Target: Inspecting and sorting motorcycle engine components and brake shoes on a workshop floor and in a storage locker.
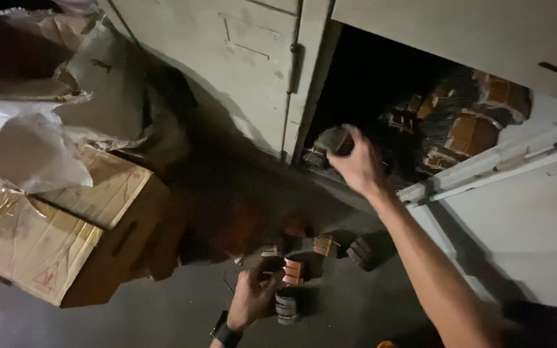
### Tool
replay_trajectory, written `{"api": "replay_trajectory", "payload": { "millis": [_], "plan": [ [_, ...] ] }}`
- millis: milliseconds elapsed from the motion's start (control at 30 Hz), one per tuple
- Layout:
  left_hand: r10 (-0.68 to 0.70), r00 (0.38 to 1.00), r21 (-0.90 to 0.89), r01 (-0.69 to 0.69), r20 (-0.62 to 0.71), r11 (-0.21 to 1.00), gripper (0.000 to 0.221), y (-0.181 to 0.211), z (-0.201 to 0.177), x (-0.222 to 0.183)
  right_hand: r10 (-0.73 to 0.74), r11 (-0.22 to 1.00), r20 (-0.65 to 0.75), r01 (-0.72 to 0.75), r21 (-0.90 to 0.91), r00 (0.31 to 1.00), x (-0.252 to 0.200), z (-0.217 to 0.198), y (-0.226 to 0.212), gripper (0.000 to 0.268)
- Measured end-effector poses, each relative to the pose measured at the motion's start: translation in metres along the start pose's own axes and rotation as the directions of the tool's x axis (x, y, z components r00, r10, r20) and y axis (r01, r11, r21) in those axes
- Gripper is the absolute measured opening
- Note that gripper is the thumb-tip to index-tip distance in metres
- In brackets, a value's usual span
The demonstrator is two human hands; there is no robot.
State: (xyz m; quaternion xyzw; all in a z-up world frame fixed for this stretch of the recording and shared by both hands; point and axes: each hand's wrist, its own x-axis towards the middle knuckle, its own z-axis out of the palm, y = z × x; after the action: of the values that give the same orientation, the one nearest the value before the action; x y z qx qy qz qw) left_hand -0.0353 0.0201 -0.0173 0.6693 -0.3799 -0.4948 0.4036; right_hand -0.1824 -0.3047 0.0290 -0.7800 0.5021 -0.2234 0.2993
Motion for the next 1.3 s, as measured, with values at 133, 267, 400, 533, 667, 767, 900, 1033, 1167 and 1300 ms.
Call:
{"api": "replay_trajectory", "payload": {
  "millis": [133, 267, 400, 533, 667, 767, 900, 1033, 1167, 1300],
  "plan": [
    [0.079, 0.996, -0.048, -0.081, -0.038, 0.996, 0.030, 0.008, -0.009, -0.005, -0.123, 0.991, -0.057, 0.120, -0.055, 0.991, 0.064, 0.057, 0.060, 0.087],
    [0.040, 0.998, -0.039, -0.042, -0.038, 0.998, 0.032, 0.001, -0.016, -0.004, 0.304, 0.944, 0.242, -0.256, -0.210, 0.921, 0.045, 0.034, -0.019, 0.082],
    [0.070, 0.997, -0.006, -0.070, -0.034, 0.997, 0.033, -0.001, -0.016, -0.003, 0.104, 0.961, 0.165, -0.056, -0.272, 0.981, 0.064, 0.071, 0.035, 0.090],
    [0.037, 0.999, -0.039, -0.038, -0.024, 0.999, 0.032, 0.002, -0.015, -0.001, 0.028, 0.956, 0.192, 0.030, -0.291, 0.981, 0.074, 0.080, 0.050, 0.095],
    [0.149, 0.988, -0.079, -0.152, -0.040, 0.985, 0.032, -0.013, -0.017, -0.003, -0.043, 0.987, 0.168, 0.068, -0.145, 0.985, 0.050, 0.061, 0.024, 0.082],
    [0.121, 0.992, 0.057, -0.119, -0.040, 0.991, 0.032, -0.035, -0.014, 0.003, -0.336, 0.942, -0.180, 0.331, -0.059, 0.924, 0.013, 0.069, 0.052, 0.069],
    [0.110, 0.993, -0.119, -0.113, -0.034, 0.986, 0.034, -0.021, -0.007, 0.009, -0.001, 1.000, 0.072, 0.000, 0.001, 0.997, -0.089, 0.031, -0.003, 0.040],
    [0.120, 0.992, -0.005, -0.120, -0.037, 0.993, 0.035, -0.023, 0.000, 0.013, 0.228, 0.851, 0.341, -0.016, -0.525, 0.912, -0.163, 0.086, 0.136, 0.053],
    [0.104, 0.994, 0.021, -0.104, -0.015, 0.994, 0.038, -0.021, 0.003, 0.009, -0.434, 0.695, 0.284, 0.519, -0.498, 0.855, -0.218, 0.100, 0.237, 0.050],
    [0.188, 0.982, -0.008, -0.189, -0.014, 0.982, 0.035, -0.015, 0.004, 0.003, 0.071, 0.890, 0.335, 0.092, -0.447, 0.939, -0.216, 0.084, 0.236, 0.032]
  ]
}}
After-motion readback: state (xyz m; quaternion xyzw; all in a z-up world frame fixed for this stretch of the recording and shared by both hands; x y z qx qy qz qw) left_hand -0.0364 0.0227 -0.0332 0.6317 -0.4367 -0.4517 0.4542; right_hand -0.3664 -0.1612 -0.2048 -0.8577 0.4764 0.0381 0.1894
